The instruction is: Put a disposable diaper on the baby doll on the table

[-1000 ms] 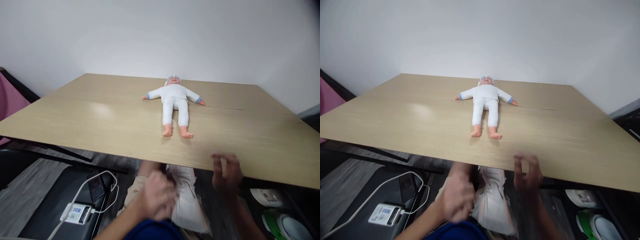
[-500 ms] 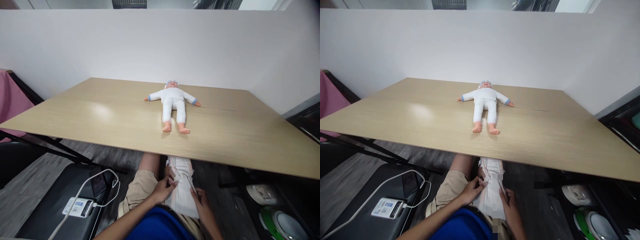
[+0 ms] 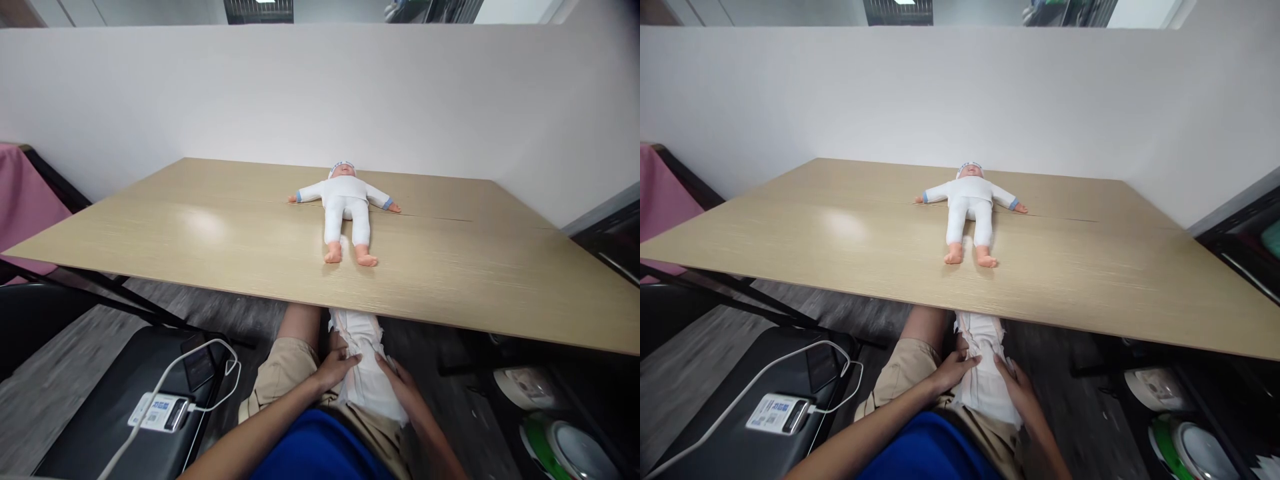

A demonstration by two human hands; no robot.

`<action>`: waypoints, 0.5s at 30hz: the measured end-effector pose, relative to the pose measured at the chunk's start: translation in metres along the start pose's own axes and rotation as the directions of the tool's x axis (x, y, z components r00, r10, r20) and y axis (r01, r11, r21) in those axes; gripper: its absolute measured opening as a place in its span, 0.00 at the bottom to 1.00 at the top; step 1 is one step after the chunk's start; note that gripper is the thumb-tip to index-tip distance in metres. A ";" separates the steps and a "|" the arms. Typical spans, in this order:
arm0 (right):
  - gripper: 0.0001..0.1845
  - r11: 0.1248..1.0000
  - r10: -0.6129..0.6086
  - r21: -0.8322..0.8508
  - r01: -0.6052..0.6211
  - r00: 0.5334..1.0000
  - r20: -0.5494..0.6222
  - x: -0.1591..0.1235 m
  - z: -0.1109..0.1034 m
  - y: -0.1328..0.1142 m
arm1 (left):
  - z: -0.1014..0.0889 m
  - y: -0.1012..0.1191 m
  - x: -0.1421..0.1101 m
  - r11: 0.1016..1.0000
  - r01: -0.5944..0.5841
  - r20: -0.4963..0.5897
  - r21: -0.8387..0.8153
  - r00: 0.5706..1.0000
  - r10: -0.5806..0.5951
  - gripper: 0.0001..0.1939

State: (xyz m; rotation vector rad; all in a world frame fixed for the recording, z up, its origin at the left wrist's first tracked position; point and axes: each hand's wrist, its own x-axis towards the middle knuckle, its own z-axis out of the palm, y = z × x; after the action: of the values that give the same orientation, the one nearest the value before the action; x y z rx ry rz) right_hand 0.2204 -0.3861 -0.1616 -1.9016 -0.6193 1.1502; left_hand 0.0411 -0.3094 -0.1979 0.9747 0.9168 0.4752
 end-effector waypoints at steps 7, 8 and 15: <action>0.35 0.995 -0.074 0.077 0.063 0.986 0.150 -0.033 0.002 -0.020 | 0.011 0.023 -0.036 0.997 -0.011 0.029 -0.078 0.999 0.014 0.40; 0.35 0.993 -0.093 0.084 0.080 0.983 0.161 -0.042 0.000 -0.024 | 0.013 0.032 -0.049 0.998 -0.024 0.032 -0.065 0.999 0.026 0.38; 0.31 0.984 -0.173 0.056 0.168 0.980 0.102 -0.146 -0.030 -0.077 | 0.029 0.135 -0.171 0.963 -0.253 0.188 0.093 0.954 0.232 0.28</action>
State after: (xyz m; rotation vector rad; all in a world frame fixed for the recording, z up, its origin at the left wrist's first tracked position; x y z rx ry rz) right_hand 0.1794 -0.4629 -0.0186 -1.7202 -0.7913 1.1509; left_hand -0.0228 -0.3766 0.0016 1.2243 0.6733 0.5379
